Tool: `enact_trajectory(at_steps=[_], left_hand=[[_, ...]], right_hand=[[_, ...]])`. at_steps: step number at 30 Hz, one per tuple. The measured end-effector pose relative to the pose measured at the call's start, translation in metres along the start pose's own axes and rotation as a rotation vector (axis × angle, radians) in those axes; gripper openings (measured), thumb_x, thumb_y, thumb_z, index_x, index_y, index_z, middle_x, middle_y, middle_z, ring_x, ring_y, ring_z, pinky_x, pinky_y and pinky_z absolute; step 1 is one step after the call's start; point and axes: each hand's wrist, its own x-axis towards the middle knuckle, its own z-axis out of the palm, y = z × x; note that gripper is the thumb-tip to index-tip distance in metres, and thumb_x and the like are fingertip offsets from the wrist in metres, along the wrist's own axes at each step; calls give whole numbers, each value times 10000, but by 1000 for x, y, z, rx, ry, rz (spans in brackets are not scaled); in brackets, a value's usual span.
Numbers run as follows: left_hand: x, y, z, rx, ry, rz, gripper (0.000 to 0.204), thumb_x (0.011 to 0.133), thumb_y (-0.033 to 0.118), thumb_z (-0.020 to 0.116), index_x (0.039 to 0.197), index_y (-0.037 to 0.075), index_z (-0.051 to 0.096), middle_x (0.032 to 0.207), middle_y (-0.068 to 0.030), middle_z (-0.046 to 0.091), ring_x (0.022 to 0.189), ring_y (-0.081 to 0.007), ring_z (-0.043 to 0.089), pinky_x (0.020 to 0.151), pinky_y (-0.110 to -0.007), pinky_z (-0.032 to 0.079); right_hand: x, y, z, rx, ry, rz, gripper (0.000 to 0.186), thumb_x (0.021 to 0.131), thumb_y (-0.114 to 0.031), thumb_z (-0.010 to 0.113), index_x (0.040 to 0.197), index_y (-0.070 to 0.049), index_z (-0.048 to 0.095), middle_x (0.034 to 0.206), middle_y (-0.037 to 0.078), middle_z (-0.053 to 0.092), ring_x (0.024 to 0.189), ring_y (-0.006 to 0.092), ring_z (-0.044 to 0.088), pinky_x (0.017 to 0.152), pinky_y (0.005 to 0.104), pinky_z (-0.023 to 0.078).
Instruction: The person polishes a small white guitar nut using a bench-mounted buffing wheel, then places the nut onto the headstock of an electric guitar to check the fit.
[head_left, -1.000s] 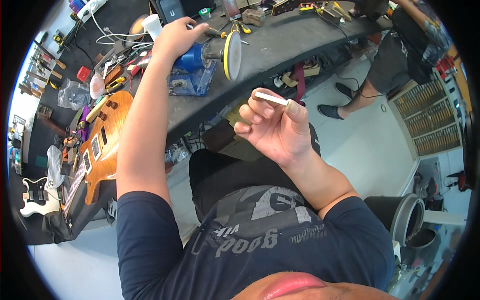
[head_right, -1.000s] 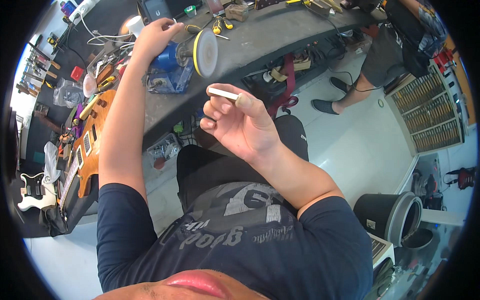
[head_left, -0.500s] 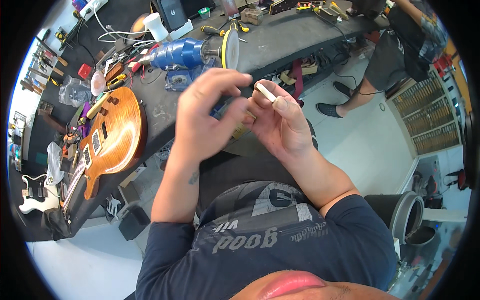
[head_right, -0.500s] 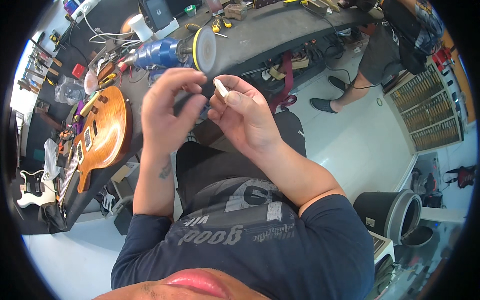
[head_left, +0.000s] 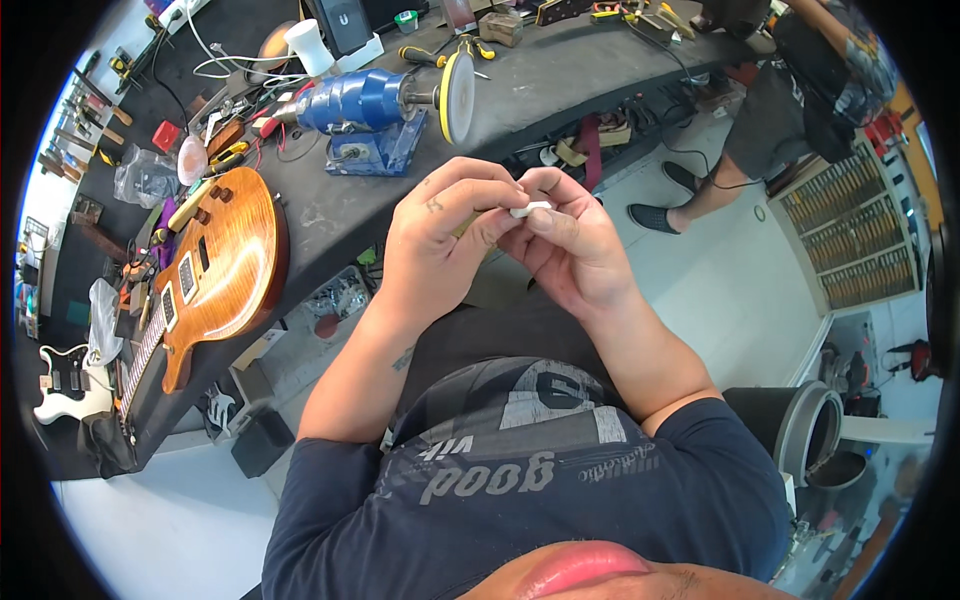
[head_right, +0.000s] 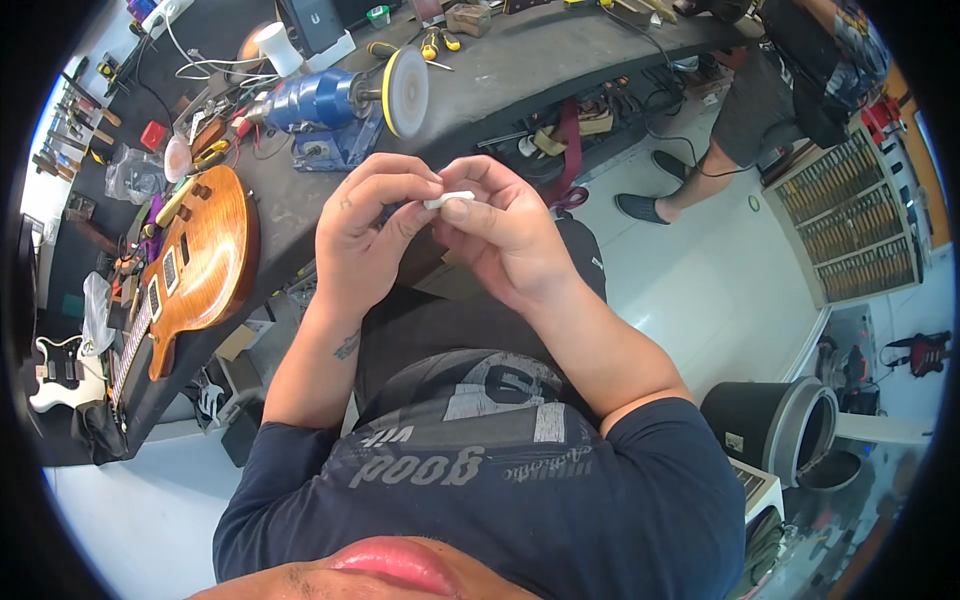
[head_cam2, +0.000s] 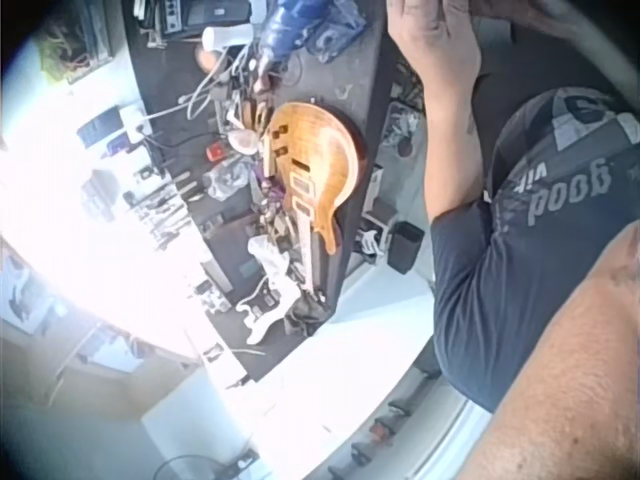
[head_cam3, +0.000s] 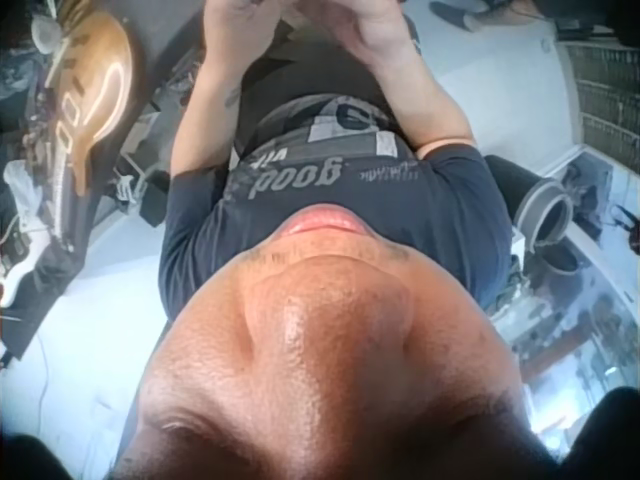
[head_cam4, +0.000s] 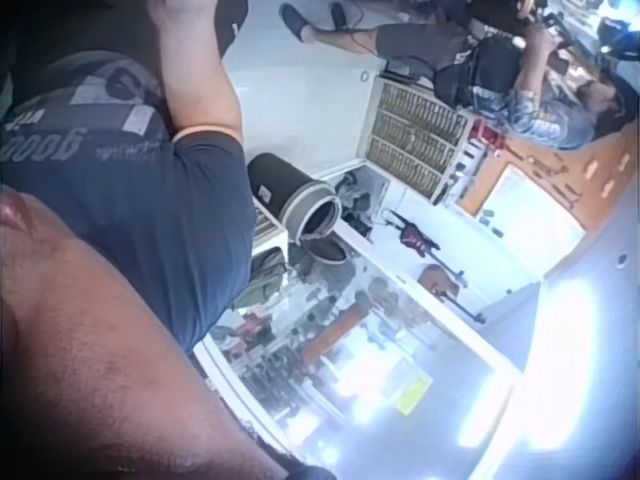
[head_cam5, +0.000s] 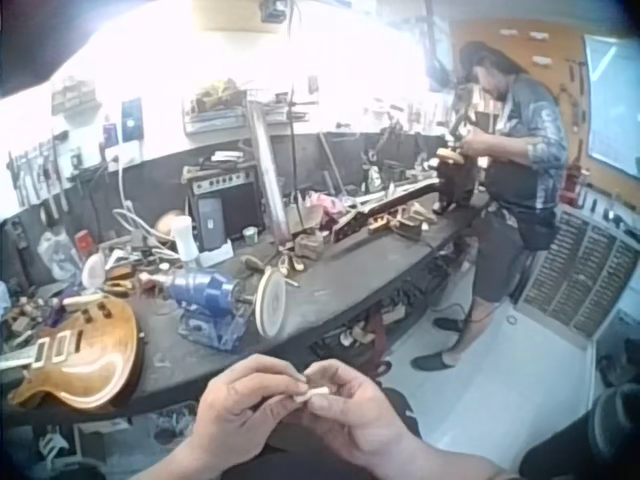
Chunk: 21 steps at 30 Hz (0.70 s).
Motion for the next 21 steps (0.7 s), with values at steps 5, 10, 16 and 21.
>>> enact_trajectory(at_steps=[5, 10, 16, 21], left_hand=[[-8, -9, 1, 66, 33, -14, 248, 874, 7, 830, 1104, 77, 769, 1060, -76, 720, 899, -223, 723, 766, -329, 580], [-13, -30, -18, 171, 37, -48, 405, 845, -42, 816, 1231, 39, 724, 1037, -72, 725, 848, -174, 696, 768, -309, 570], [-34, -96, -66, 412, -1, -203, 304, 919, -51, 749, 1217, 9, 746, 934, -50, 741, 841, -132, 691, 804, -292, 564], [-44, -120, -64, 713, -5, -175, 286, 846, 22, 786, 1128, 33, 734, 866, -62, 690, 800, -221, 685, 755, -351, 560]], right_hand=[[1, -9, -11, -245, 66, 43, 179, 998, -29, 752, 1162, -35, 681, 1033, 61, 756, 936, 123, 707, 849, 272, 578], [24, -13, -32, -357, 75, -139, 172, 989, -24, 764, 1150, -18, 704, 1015, 65, 760, 901, 113, 705, 820, 261, 571], [79, -14, -56, -904, 147, -454, 157, 953, -5, 781, 1108, -12, 756, 943, -15, 726, 851, 37, 619, 747, 206, 477], [118, -6, -67, -1045, 153, -548, 119, 939, -40, 791, 1057, -38, 775, 749, -89, 576, 667, 5, 455, 586, 226, 341]])
